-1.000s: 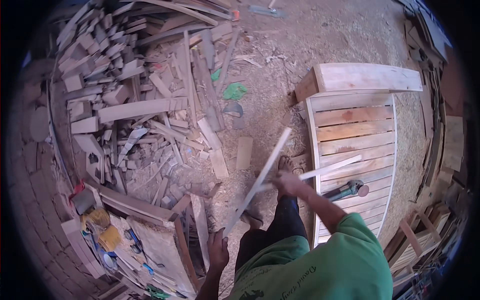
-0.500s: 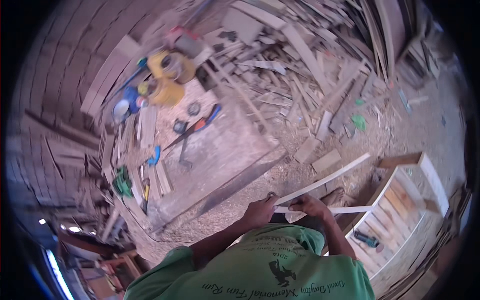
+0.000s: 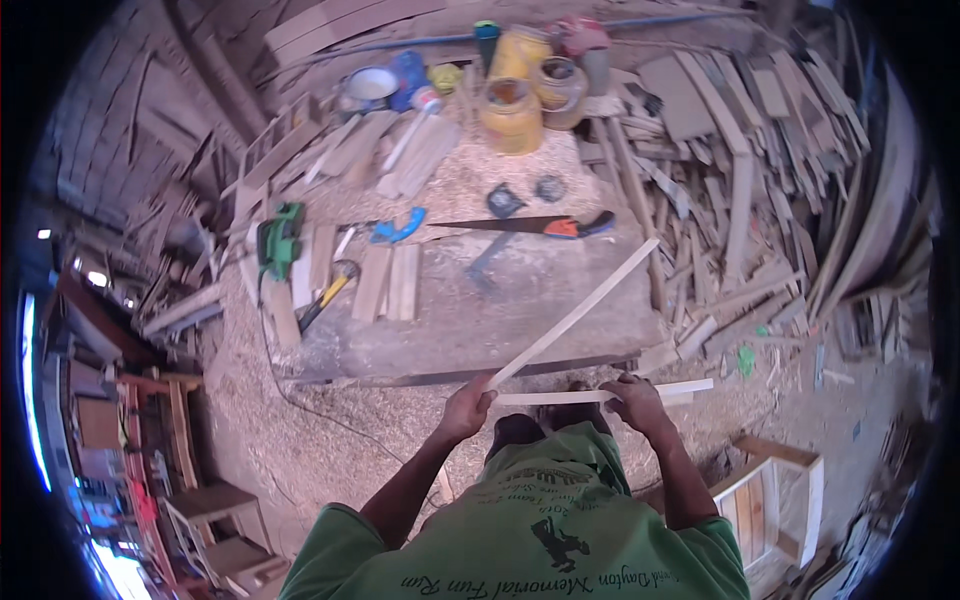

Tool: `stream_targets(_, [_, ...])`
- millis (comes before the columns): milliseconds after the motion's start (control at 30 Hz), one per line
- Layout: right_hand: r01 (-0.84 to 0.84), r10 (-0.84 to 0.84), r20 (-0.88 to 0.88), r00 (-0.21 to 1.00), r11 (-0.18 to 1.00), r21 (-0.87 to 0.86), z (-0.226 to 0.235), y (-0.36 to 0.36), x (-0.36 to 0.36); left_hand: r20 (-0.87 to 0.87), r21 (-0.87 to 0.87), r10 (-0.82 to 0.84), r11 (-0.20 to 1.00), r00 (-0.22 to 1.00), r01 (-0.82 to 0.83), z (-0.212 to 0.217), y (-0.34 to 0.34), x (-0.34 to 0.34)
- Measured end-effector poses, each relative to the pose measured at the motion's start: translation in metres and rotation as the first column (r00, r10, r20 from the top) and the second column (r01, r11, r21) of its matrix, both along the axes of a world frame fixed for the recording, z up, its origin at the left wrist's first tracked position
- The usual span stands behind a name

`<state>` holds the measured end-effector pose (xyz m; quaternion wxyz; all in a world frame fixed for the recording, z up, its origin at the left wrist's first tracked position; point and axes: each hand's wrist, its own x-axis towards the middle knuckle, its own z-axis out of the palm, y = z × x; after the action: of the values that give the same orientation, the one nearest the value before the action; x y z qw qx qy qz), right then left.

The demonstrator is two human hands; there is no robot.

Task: The person cuts a wooden plank with a hand saw, measures and marks it with a pencil and square, and then hammers nails into the pieces to assemble a wooden frame. The person works on a cluttered workshop floor, handling various tools and wood scraps.

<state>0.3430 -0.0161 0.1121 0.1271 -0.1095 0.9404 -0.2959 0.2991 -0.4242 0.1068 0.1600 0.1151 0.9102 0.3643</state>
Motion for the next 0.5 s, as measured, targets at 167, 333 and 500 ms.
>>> stream_targets(167, [-0.058, 0.069, -0.14, 0.988, 0.995, 0.082, -0.038, -0.029, -0.061, -0.173, -0.175, 0.008, 0.984, 0.985, -0.039, 0.005, -0.021, -0.025])
stream_targets(333, [-0.062, 0.095, -0.224, 0.97, 0.987, 0.15, -0.073, -0.081, -0.135, -0.503, -0.24, 0.002, 0.96, 0.864, -0.142, 0.035, -0.045, -0.058])
stream_targets(500, [-0.121, 0.176, -0.297, 0.938, 0.973, 0.195, -0.09, -0.13, -0.182, -0.386, -0.246, 0.1, 0.947, 0.917, -0.207, 0.062, -0.08, -0.073])
